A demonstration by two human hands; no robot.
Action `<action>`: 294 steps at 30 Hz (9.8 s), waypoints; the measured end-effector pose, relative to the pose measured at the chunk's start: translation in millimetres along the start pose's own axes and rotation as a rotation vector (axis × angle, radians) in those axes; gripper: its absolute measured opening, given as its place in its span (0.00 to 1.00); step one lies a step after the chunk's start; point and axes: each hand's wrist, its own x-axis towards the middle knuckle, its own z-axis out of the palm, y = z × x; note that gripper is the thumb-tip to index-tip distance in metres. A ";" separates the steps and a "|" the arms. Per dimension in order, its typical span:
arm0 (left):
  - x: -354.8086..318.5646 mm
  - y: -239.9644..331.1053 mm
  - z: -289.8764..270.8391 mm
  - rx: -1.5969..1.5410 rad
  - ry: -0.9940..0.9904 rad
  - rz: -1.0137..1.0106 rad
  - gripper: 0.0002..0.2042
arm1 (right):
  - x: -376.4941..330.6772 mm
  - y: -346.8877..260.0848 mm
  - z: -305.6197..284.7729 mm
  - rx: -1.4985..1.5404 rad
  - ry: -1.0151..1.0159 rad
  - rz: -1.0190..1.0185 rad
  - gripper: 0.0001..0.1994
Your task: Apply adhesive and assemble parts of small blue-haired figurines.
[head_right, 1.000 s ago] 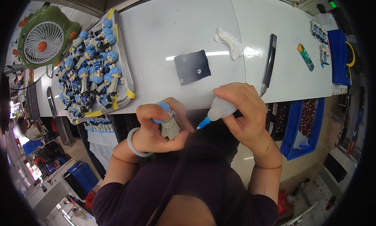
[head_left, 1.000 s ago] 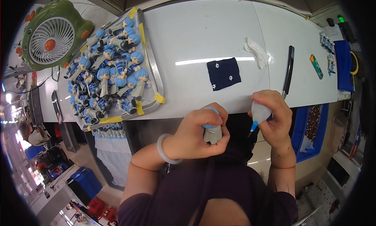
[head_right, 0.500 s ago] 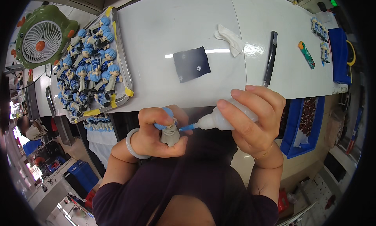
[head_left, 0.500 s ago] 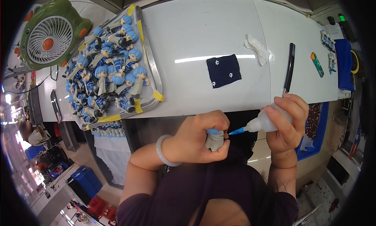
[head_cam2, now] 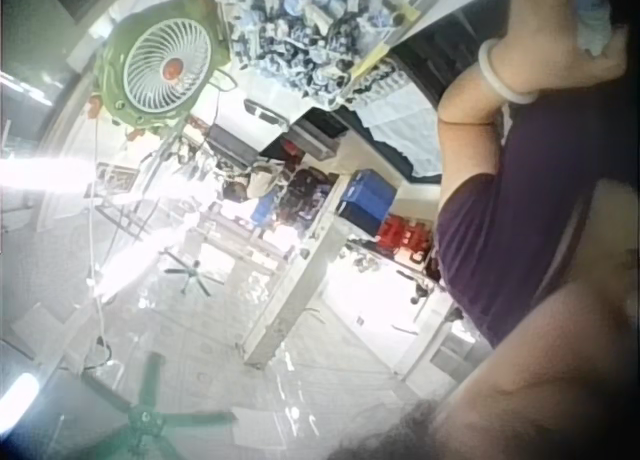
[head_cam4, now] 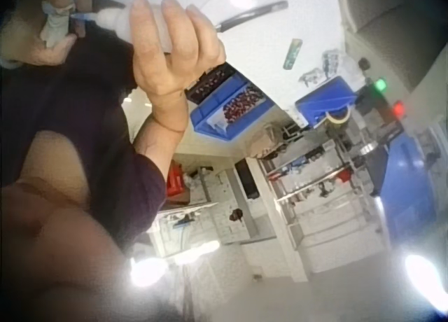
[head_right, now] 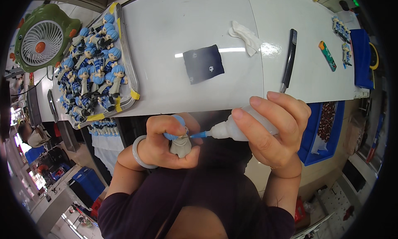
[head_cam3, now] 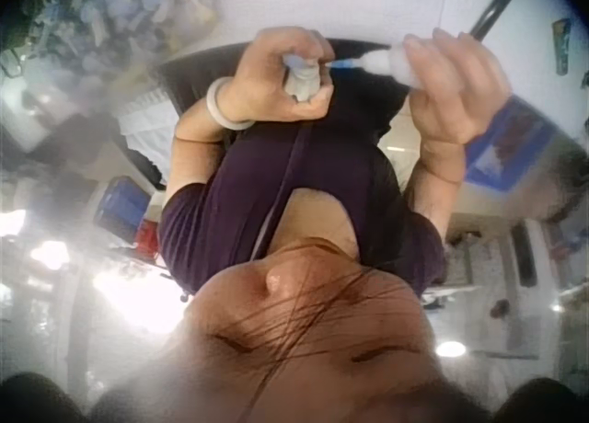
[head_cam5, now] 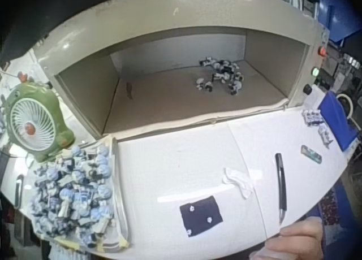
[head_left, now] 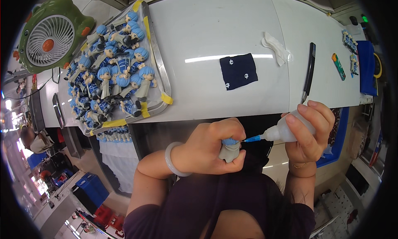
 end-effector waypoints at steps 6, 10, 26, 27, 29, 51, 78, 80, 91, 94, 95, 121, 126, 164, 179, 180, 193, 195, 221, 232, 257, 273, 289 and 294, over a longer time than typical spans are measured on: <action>1.1 -6.8 4.0 0.000 0.043 0.139 0.18 | 1.3 -0.5 -2.0 -0.021 0.000 -0.005 0.15; -0.9 -9.1 2.5 0.039 0.057 0.195 0.22 | 1.3 -1.3 -3.1 -0.051 -0.009 -0.044 0.15; 2.3 -12.2 4.0 0.105 0.065 0.263 0.24 | 4.8 -5.8 -9.5 -0.171 0.027 -0.114 0.20; 1.9 -14.1 4.0 0.089 0.061 0.260 0.24 | 5.4 -4.9 -9.0 -0.171 0.026 -0.114 0.20; 3.2 -13.7 2.5 0.071 0.054 0.264 0.24 | 7.5 -2.4 -10.6 -0.075 0.005 -0.055 0.18; 4.0 -17.3 -7.2 -0.176 0.148 0.199 0.18 | -29.2 156.3 24.2 0.367 0.335 0.775 0.13; -48.4 18.8 -338.8 0.960 0.457 -0.629 0.19 | -29.8 147.9 16.6 0.429 0.335 0.857 0.09; -30.2 33.4 -318.0 1.292 0.402 -0.493 0.18 | -33.6 149.1 11.5 0.402 0.392 0.872 0.10; 179.9 68.3 -114.8 1.347 -0.238 0.164 0.20 | -26.7 147.6 4.8 0.356 0.377 0.803 0.11; 259.7 31.8 -96.1 1.367 -0.155 0.088 0.22 | -27.0 148.3 6.7 0.343 0.329 0.796 0.11; 276.1 31.8 -86.2 1.358 -0.086 0.159 0.18 | -25.2 147.5 6.2 0.348 0.318 0.784 0.11; 187.2 58.0 -78.6 0.513 0.128 -0.041 0.12 | -24.0 132.8 3.4 0.106 0.444 0.688 0.21; 59.1 42.5 -33.5 -0.310 -0.177 -0.171 0.15 | -56.5 70.5 22.2 0.446 0.722 0.273 0.25; -8.8 -23.3 8.0 -0.700 0.161 0.042 0.15 | -38.7 -35.5 46.3 1.217 -0.026 0.372 0.26; -3.8 -27.4 6.9 -0.906 0.083 -0.010 0.16 | -24.2 -31.5 51.2 0.488 0.183 -0.156 0.18; -4.1 -27.6 7.1 -0.965 0.062 -0.029 0.15 | -25.4 -33.3 54.7 0.491 0.214 -0.152 0.17; -1.8 -20.7 -10.3 -0.350 -0.025 0.038 0.12 | -24.1 -28.7 46.3 0.517 0.132 -0.219 0.15; 3.1 -24.3 -11.0 -0.222 -0.032 0.096 0.11 | -25.1 -28.4 44.9 0.549 0.115 -0.200 0.15; -3.1 -20.4 15.3 -1.257 -0.091 -0.182 0.12 | -71.7 212.4 3.0 0.221 0.133 0.801 0.25; -10.5 -17.6 -8.8 -1.040 -0.145 -0.070 0.17 | -41.7 175.7 20.6 0.480 0.218 0.689 0.13; -8.3 -24.2 -1.6 -0.229 -0.139 0.214 0.14 | -30.8 0.0 22.0 1.146 -0.224 0.564 0.12; -13.6 -31.5 1.0 -0.224 -0.069 0.278 0.13 | -29.9 -5.4 24.6 1.096 -0.271 0.556 0.12; -10.5 -26.7 -1.2 0.033 -0.013 0.391 0.12 | -30.8 -0.4 23.3 0.929 -0.233 0.512 0.14; -12.2 -25.9 -2.1 0.047 -0.025 0.389 0.11 | -31.8 -0.1 24.4 0.928 -0.242 0.519 0.14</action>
